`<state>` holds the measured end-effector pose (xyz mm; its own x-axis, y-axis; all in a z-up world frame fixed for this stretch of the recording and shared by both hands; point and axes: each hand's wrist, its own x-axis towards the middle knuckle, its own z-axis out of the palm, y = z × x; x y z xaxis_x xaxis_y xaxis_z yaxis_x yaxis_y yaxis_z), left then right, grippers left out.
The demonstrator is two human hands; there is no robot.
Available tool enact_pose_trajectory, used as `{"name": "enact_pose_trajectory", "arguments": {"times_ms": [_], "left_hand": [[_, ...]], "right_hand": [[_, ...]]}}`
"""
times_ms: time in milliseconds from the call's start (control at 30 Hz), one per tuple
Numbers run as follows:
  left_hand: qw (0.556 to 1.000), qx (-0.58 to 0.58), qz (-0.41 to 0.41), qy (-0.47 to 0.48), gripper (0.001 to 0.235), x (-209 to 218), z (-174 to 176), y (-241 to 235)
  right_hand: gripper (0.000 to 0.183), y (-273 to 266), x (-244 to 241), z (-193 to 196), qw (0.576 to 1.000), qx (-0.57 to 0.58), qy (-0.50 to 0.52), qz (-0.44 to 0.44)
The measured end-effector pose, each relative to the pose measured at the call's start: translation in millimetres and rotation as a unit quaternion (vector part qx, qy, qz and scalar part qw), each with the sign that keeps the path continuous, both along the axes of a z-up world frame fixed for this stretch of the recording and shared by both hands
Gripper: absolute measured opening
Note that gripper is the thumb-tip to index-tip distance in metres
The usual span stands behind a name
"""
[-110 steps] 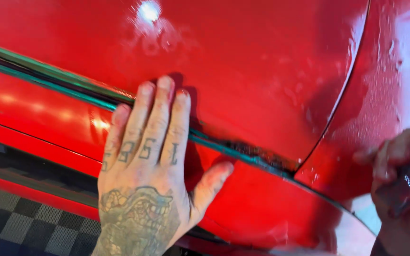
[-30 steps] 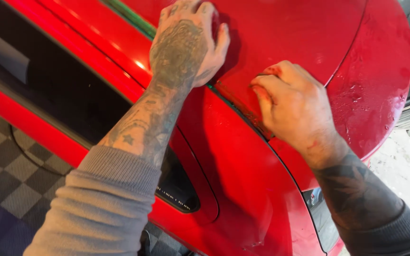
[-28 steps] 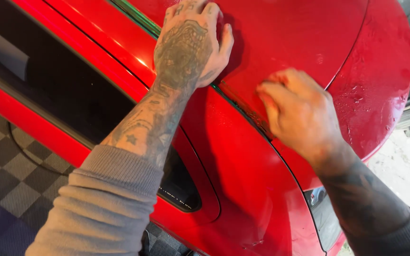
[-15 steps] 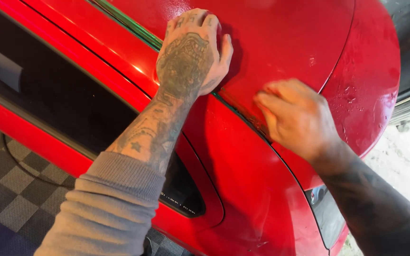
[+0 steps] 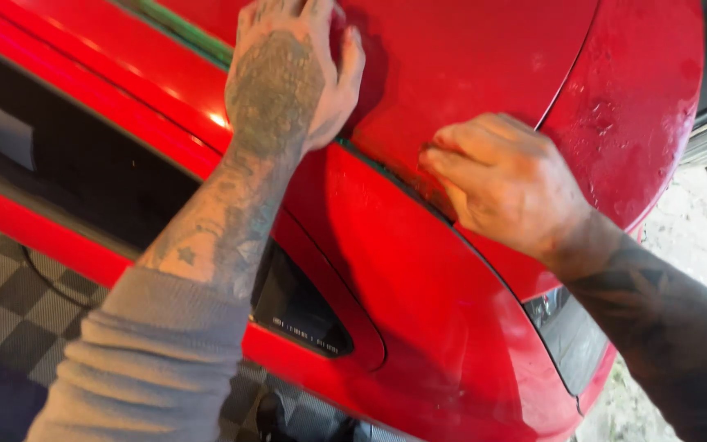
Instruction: Sanding the roof of a red car using a manual sanding block.
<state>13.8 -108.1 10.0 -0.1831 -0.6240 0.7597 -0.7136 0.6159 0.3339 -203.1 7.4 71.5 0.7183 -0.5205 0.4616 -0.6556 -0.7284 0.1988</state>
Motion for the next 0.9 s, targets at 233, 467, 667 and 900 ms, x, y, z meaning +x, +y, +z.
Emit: {"name": "enact_pose_trajectory", "arguments": {"times_ms": [233,467,667,900], "left_hand": [[1.0,0.023,0.002,-0.006,0.031,1.4,-5.1,-0.5],[0.999,-0.041,0.027,0.002,0.027,1.7,-13.8,0.7],[0.992,-0.108,0.059,0.001,0.027,0.3,-16.9,-4.5],[0.996,-0.055,0.048,-0.045,0.025,-0.1,-28.1,-21.4]], "right_hand": [[0.019,-4.0,0.3,0.7,1.0,0.0,0.01,0.023],[0.021,-14.1,-2.5,2.9,0.998,0.002,0.026,0.063],[0.016,-13.5,-5.2,3.7,0.997,0.009,0.018,0.074],[0.021,-20.6,-6.8,9.2,0.994,-0.019,0.044,0.094]]}}
